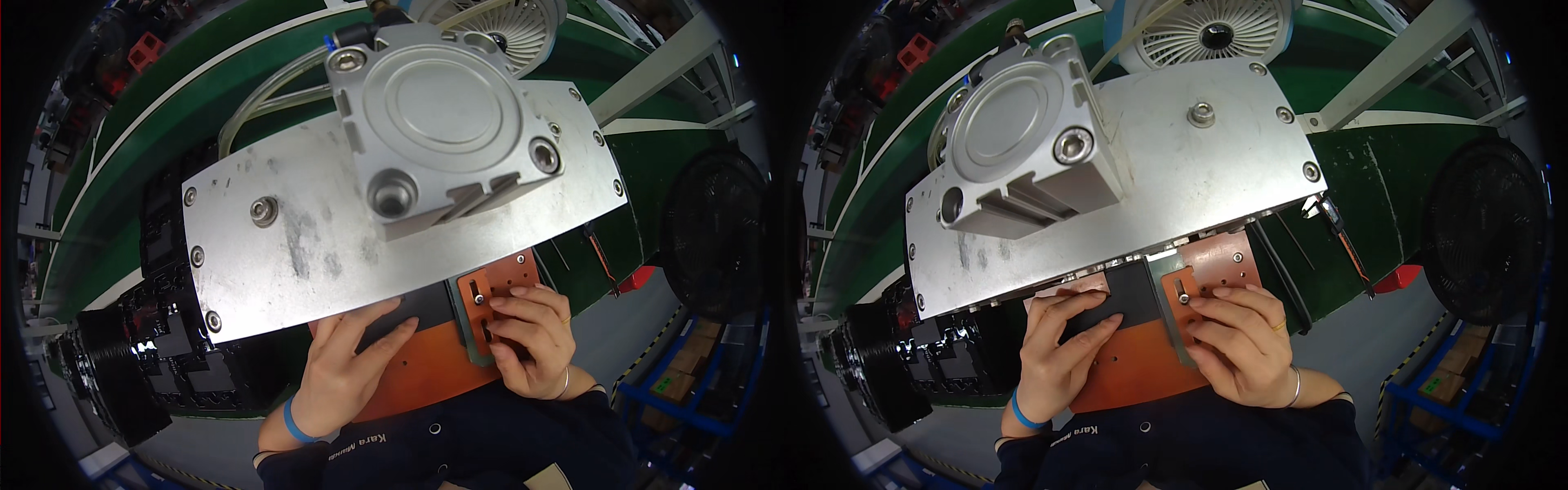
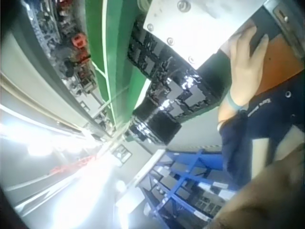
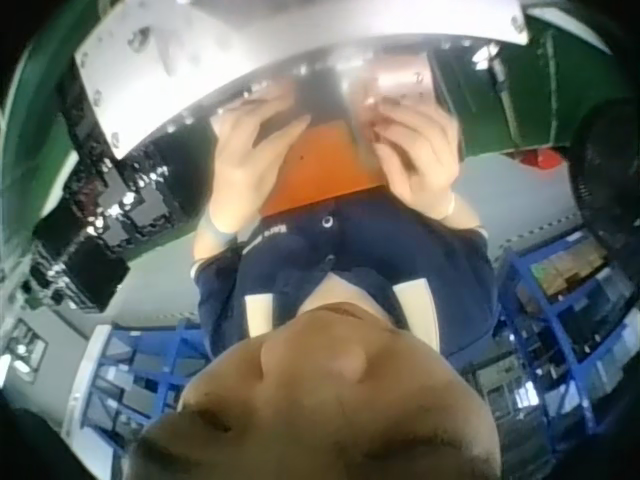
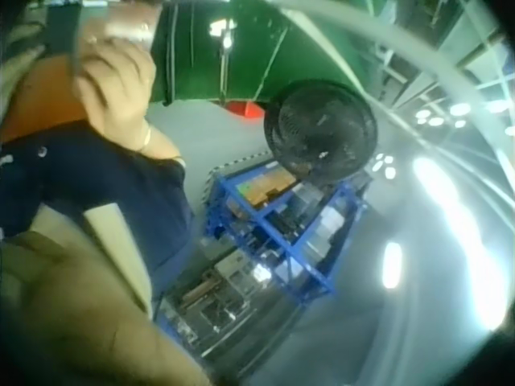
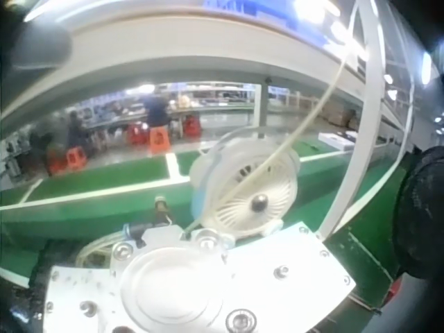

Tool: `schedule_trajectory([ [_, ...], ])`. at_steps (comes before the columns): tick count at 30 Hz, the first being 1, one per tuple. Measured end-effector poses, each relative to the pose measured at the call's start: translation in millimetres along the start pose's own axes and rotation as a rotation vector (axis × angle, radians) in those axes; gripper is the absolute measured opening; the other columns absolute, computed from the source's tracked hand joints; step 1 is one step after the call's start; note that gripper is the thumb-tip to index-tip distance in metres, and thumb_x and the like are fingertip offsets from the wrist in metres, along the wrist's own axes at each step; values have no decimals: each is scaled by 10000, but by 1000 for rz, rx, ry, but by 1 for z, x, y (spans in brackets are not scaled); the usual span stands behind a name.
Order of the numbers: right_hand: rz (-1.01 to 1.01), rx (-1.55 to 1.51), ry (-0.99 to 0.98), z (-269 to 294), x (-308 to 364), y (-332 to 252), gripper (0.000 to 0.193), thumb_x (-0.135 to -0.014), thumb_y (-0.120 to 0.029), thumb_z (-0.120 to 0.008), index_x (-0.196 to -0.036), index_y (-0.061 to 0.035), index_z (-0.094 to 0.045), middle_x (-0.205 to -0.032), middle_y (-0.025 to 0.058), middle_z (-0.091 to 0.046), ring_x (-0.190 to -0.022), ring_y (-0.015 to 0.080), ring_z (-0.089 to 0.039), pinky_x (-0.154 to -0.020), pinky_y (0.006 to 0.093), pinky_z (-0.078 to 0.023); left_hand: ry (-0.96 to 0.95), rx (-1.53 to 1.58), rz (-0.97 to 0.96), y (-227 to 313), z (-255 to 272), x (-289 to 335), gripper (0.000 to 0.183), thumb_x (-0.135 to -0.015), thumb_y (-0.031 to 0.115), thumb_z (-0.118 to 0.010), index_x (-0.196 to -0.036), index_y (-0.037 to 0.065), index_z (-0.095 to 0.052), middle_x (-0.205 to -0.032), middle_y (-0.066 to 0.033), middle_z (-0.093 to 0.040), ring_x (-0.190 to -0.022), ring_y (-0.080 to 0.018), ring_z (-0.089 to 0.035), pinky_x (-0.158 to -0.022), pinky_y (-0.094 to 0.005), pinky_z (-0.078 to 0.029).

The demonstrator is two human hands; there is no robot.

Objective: The person repeatedly picks up small black rectangular components from a tray, places them into a press machine, and operates the press. After pressing, the person removes the component and places it back into the tray. This cycle is repeated multiple times throughout the video.

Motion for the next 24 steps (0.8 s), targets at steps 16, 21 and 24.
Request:
schedule_trajectory([
  [16,5,280,-286,-28,-11,-15,493,-754,-440,-751,-1192,-225,-684,-1351,69,-513,-1274,271,-422,-1074,457,-315,16,17,-20,2,1,-2,324,-695,-3,-762,-1000,105,-772,-1107,-92,-647,-1010,-276,-574,-843,-368,-490],
  [21,1,282,-281,-29,-10,-15,485,-752,-441,-751,-1181,-224,-689,-1330,67,-520,-1270,266,-429,-1073,461,-315,12,18,-7,1,1,-1,319,-696,-3,-760,-997,101,-774,-1103,-93,-650,-1014,-273,-575,-845,-365,-489],
  [24,-2,283,-280,-30,-10,-16,482,-753,-441,-749,-1179,-224,-689,-1327,66,-520,-1271,263,-428,-1074,465,-312,15,20,-14,1,1,-2,314,-697,-1,-760,-994,101,-776,-1103,-94,-650,-1015,-273,-576,-846,-364,-488],
])
Point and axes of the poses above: each hand's wrist, its own x-axis away from the middle knuckle, its own z-axis out of the back of the hand, y = z × x, the point moved 8 cm from there along -x, towards the middle knuckle
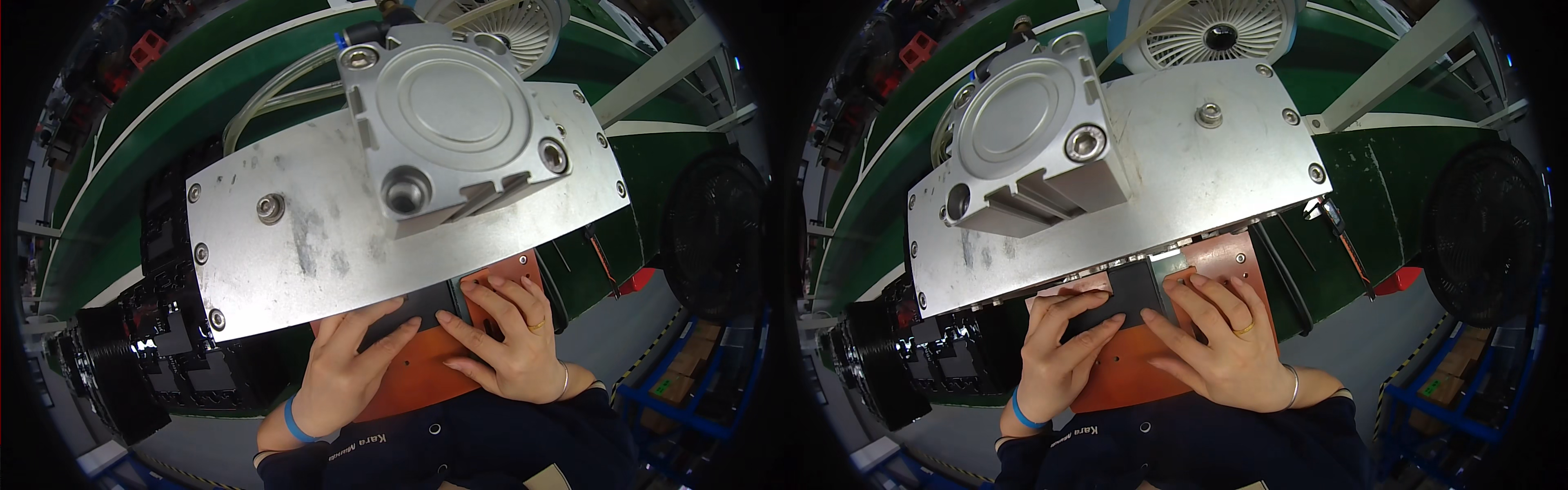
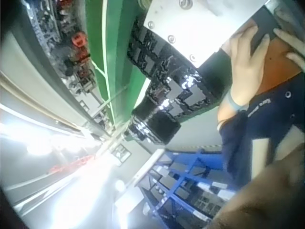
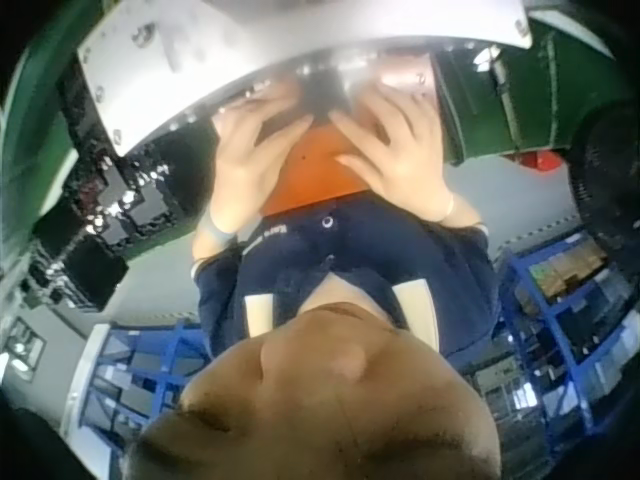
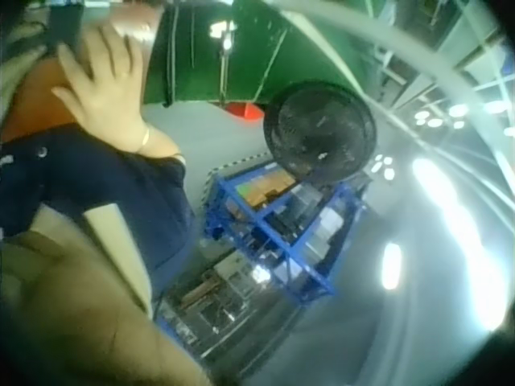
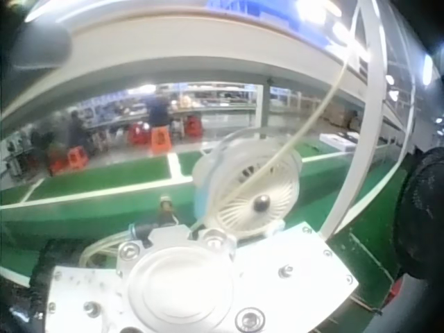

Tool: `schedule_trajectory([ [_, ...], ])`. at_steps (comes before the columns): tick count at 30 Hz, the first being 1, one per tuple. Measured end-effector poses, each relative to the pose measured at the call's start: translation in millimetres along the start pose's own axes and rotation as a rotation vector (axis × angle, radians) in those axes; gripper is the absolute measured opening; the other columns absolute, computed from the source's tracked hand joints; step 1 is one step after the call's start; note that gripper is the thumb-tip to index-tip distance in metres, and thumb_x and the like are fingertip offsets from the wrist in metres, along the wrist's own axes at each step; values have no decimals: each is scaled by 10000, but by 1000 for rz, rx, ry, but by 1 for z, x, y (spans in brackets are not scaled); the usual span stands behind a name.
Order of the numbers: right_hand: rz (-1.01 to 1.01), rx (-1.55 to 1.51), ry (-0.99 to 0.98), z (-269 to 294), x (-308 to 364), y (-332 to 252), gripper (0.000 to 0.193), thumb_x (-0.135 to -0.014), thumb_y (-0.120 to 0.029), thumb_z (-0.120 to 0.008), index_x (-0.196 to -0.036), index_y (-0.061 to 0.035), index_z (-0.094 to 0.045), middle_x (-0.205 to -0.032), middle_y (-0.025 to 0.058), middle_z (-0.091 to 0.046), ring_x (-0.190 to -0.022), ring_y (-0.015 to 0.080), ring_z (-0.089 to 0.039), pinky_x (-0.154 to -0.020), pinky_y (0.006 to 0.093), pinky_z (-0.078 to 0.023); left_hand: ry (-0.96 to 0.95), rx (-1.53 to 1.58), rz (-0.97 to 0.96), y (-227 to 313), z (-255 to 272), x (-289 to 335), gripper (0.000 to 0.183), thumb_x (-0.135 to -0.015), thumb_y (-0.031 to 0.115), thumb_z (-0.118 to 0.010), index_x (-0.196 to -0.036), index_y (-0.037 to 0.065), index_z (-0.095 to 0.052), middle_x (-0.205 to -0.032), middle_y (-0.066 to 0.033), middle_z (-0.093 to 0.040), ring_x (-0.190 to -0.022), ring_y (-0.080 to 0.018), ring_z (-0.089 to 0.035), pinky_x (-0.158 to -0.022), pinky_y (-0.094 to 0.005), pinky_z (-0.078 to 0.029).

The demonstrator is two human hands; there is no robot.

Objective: The person repeatedly picks up small black rectangular components from a tray, places them into a press machine, and operates the press. After pressing, the person removes the component and places it back into the tray. This cycle is repeated multiple times throughout the video.

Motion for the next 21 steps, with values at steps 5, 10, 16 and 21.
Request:
schedule_trajectory([
  [5,-1,-4,-3,-1,0,0,478,-758,-437,-746,-1181,-221,-687,-1330,66,-517,-1278,261,-421,-1078,468,-304,-8,-10,6,-1,-1,1,314,-698,-1,-759,-993,105,-778,-1108,-92,-651,-1011,-270,-574,-849,-361,-487],
  [10,4,-10,-2,-1,0,0,475,-765,-432,-743,-1183,-215,-686,-1335,71,-515,-1281,263,-420,-1078,467,-302,-12,0,15,0,0,0,312,-703,2,-757,-996,108,-777,-1110,-92,-652,-1009,-271,-573,-850,-365,-486],
  [16,7,-4,6,0,1,0,467,-771,-425,-741,-1181,-208,-686,-1336,72,-515,-1278,264,-423,-1067,468,-314,-6,-10,4,0,0,-1,304,-709,5,-757,-995,106,-775,-1105,-92,-648,-1012,-277,-575,-854,-373,-484],
  [21,14,15,4,-1,0,-1,474,-761,-441,-741,-1178,-217,-702,-1321,81,-530,-1257,292,-429,-1056,493,-334,2,2,15,0,0,-1,302,-711,3,-756,-994,107,-775,-1107,-95,-647,-1007,-276,-572,-855,-376,-483],
])
Point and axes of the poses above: each hand's wrist, its own x-axis away from the middle knuckle, its own z-axis out of the back of the hand, y = z × x, the point moved 8 cm from there along -x, towards the middle knuckle
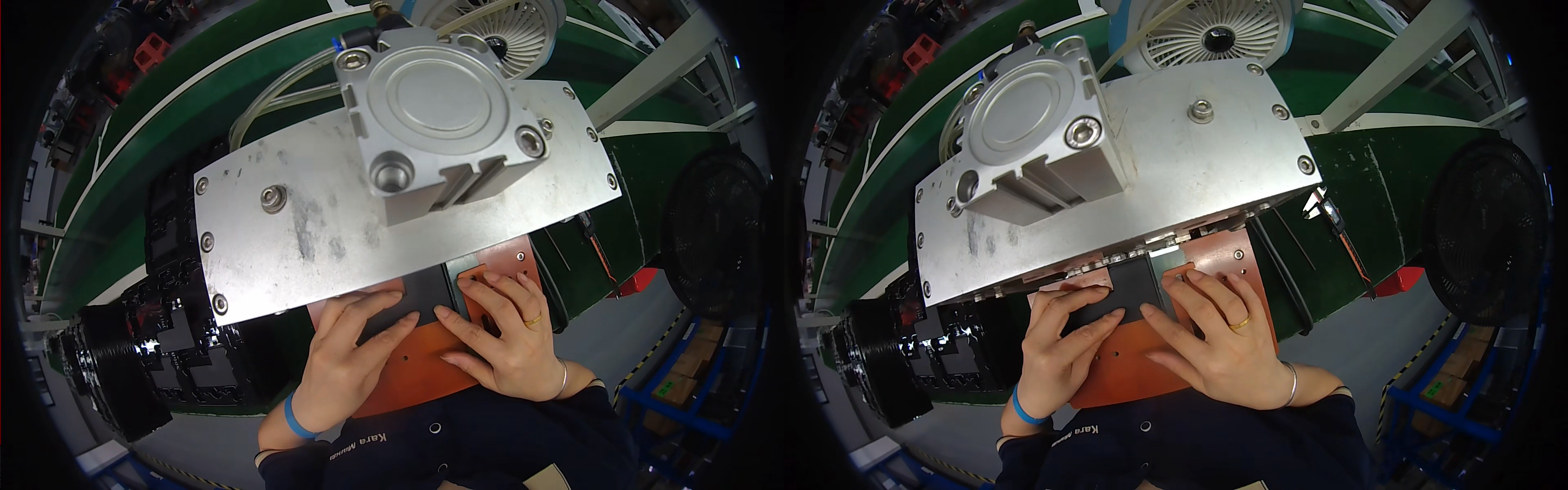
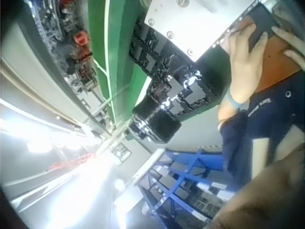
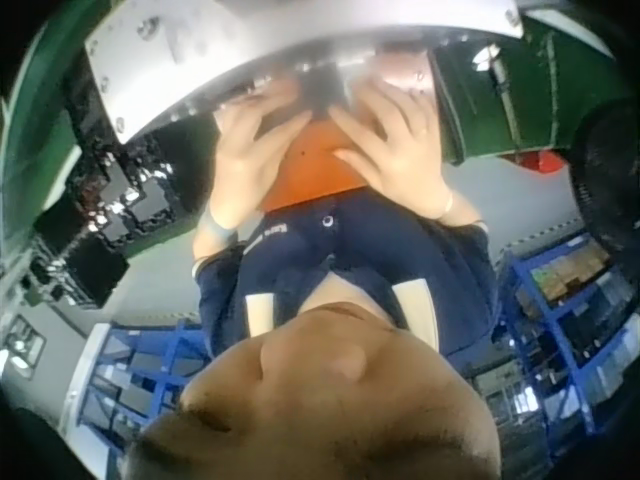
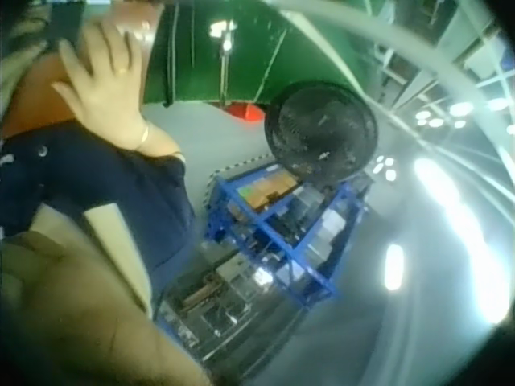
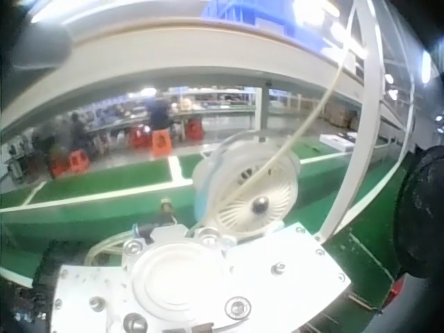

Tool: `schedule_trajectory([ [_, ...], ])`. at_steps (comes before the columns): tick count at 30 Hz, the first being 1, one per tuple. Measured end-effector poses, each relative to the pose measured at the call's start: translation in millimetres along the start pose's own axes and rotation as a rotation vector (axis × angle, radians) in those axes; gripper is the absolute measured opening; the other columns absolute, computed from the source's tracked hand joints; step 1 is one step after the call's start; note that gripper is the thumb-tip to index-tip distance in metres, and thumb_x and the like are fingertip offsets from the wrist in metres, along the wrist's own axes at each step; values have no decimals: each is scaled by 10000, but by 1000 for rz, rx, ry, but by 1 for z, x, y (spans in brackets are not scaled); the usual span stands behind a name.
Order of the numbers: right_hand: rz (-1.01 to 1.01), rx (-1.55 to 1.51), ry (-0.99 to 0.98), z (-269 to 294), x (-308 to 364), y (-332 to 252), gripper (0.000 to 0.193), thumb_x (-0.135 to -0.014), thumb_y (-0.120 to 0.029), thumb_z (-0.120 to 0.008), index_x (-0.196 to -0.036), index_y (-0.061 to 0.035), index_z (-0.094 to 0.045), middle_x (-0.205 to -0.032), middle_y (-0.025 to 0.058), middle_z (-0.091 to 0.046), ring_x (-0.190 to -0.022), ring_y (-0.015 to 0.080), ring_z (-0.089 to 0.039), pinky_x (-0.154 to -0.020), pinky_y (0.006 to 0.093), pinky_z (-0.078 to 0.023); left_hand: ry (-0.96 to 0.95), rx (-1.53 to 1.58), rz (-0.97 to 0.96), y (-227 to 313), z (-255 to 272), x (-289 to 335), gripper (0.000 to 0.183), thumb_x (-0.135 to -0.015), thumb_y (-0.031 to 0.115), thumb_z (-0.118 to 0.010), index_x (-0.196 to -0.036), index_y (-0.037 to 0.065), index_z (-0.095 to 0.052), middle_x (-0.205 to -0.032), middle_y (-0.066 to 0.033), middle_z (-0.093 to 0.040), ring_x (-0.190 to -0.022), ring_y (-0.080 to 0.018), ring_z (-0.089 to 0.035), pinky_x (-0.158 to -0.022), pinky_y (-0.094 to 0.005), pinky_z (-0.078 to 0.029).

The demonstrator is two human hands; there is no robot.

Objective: The person repeatedly picks up small black rectangular components from a tray, places them into a press machine, and operates the press. After pressing, the person removes the component and places it back into the tray. This cycle is repeated multiple times throughout the video.

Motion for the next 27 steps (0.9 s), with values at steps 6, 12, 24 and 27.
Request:
schedule_trajectory([
  [6,9,-61,4,2,-2,1,472,-773,-383,-750,-1190,-176,-677,-1319,87,-524,-1250,271,-454,-1034,461,-352,-18,-21,-99,2,-1,2,415,-672,-33,-703,-1064,94,-744,-1177,-111,-610,-1005,-289,-547,-841,-347,-506],
  [12,3,-376,97,20,-8,17,497,-756,-228,-785,-1200,-49,-652,-1199,131,-589,-1102,278,-552,-916,383,-441,4,-28,-153,6,2,4,391,-674,-33,-696,-1044,86,-737,-1173,-119,-609,-996,-302,-542,-870,-362,-496],
  [24,-320,-1208,-318,-11,-26,32,214,-855,-168,-761,-899,27,-686,-698,28,-681,-539,17,-578,-516,185,-409,170,-149,-289,45,29,28,397,-684,114,-770,-1078,92,-728,-1147,-134,-642,-952,-250,-580,-860,-355,-509],
  [27,98,-957,-79,24,-33,13,124,-845,-133,-734,-909,-34,-694,-775,58,-689,-645,155,-665,-605,279,-500,261,250,-118,13,48,26,565,-729,172,-769,-1245,-8,-624,-1140,-194,-645,-907,-285,-625,-832,-370,-525],
])
Point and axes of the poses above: each hand's wrist, its own x-axis away from the middle knuckle, its own z-axis out of the back of the hand, y = z × x, the point moved 8 cm from there along -x, towards the middle knuckle
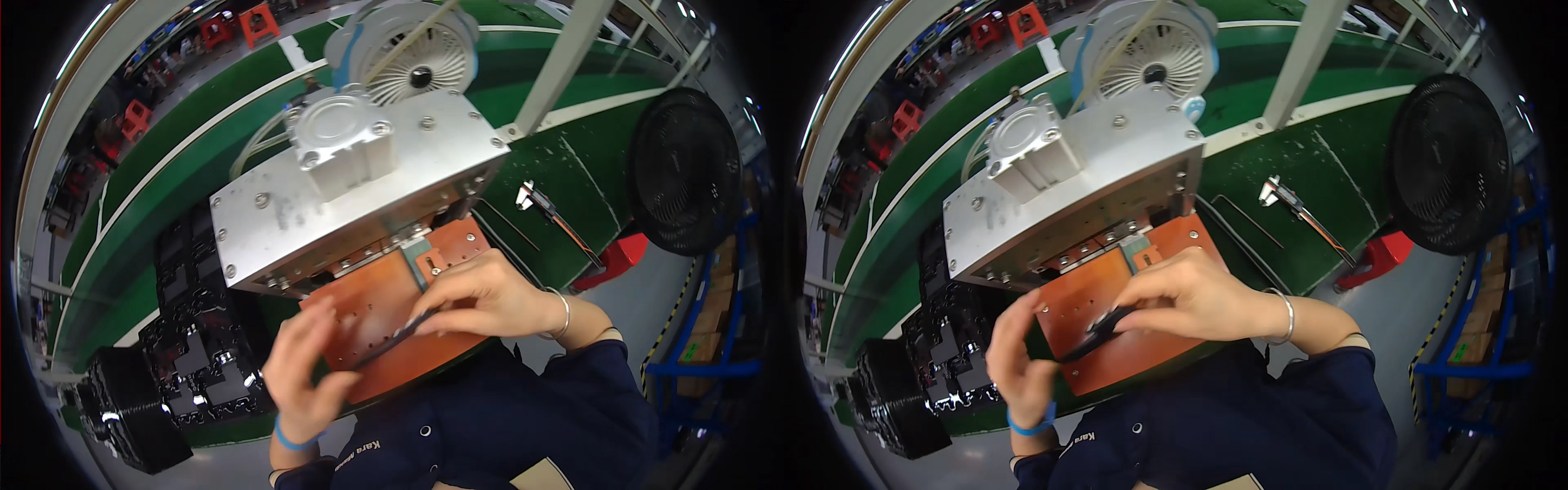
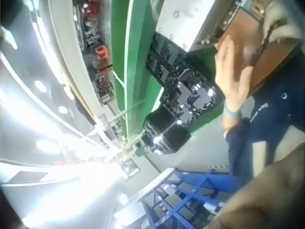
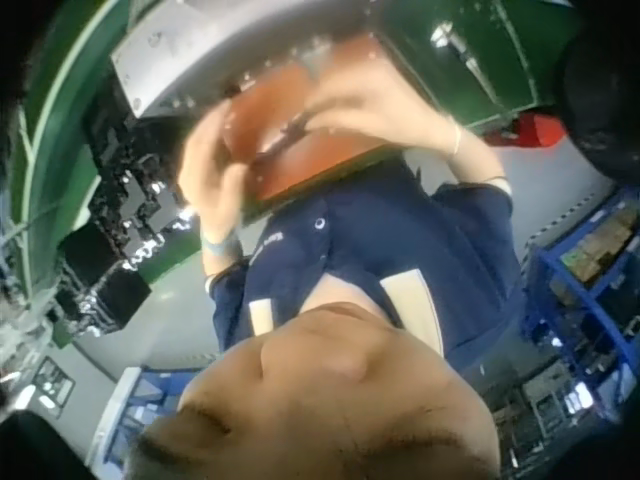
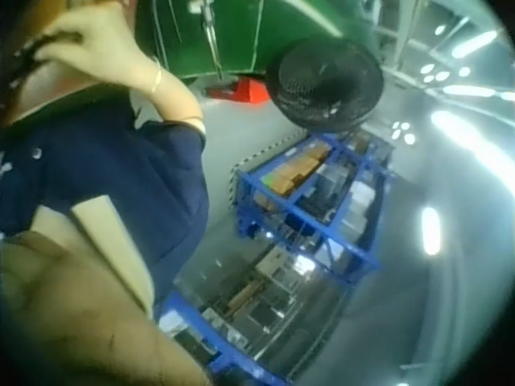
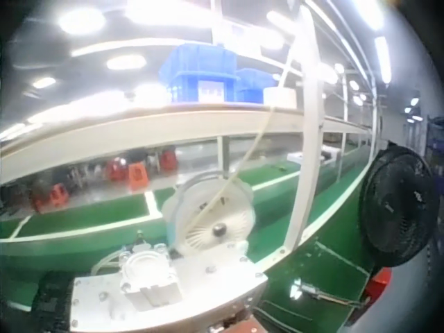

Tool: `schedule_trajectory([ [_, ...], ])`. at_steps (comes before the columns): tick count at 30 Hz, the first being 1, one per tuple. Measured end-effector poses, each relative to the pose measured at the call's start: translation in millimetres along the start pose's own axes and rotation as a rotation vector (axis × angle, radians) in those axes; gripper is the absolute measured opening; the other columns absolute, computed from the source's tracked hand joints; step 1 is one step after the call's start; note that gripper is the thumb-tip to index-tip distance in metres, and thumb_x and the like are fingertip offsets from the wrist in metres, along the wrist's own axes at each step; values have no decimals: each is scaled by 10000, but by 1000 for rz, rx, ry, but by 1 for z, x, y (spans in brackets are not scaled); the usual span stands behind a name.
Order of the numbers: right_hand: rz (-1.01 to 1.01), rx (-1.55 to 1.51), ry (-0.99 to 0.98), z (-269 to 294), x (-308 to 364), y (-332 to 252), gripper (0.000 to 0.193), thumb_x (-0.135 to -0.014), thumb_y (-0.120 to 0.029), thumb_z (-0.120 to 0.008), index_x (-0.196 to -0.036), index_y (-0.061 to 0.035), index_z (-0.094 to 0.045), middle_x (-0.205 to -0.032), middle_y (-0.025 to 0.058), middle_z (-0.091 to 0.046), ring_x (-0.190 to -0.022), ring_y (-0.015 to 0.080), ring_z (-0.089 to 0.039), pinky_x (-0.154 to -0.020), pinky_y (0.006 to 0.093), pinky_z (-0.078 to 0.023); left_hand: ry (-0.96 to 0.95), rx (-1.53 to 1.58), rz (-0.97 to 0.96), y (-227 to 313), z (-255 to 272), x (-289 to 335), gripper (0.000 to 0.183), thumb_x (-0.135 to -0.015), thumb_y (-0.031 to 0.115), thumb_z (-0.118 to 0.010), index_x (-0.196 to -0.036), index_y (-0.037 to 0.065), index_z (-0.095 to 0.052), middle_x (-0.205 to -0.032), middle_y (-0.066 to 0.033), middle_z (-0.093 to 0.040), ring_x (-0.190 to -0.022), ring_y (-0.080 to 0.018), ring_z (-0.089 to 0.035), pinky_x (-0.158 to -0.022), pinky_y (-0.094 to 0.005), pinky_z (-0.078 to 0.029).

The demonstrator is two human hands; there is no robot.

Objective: The person repeatedly picks up small black rectangular components from a tray, places them into a press machine, and operates the press. After pressing, the person removes the component and places it back into the tray. This cycle is repeated multiple times throughout the video.

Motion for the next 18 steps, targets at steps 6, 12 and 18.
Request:
schedule_trajectory([
  [6,332,176,-229,-31,12,-35,202,-818,-145,-699,-1014,-108,-667,-1029,52,-669,-842,219,-669,-697,341,-538,-655,902,867,-19,-63,25,587,-847,-72,-646,-1404,-49,-462,-1106,-123,-682,-876,-122,-653,-755,-255,-522],
  [12,-55,630,499,91,51,24,255,-742,-59,-747,-984,-25,-678,-1058,126,-669,-904,302,-652,-793,372,-533,-272,922,815,-53,-39,33,380,-813,-93,-695,-1167,-19,-578,-999,-120,-697,-862,-145,-688,-673,-220,-547],
  [18,-664,1004,699,181,185,143,320,-671,-30,-704,-984,14,-653,-936,158,-613,-912,339,-627,-823,401,-508,-36,901,734,-61,-41,8,289,-847,-83,-667,-1091,-9,-532,-1050,-169,-670,-917,-229,-700,-802,-319,-582],
])
Point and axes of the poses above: each hand's wrist, its own x-axis away from the middle knuckle, its own z-axis out of the back of the hand, y = z × x, the point moved 8 cm from there along -x, towards the middle knuckle
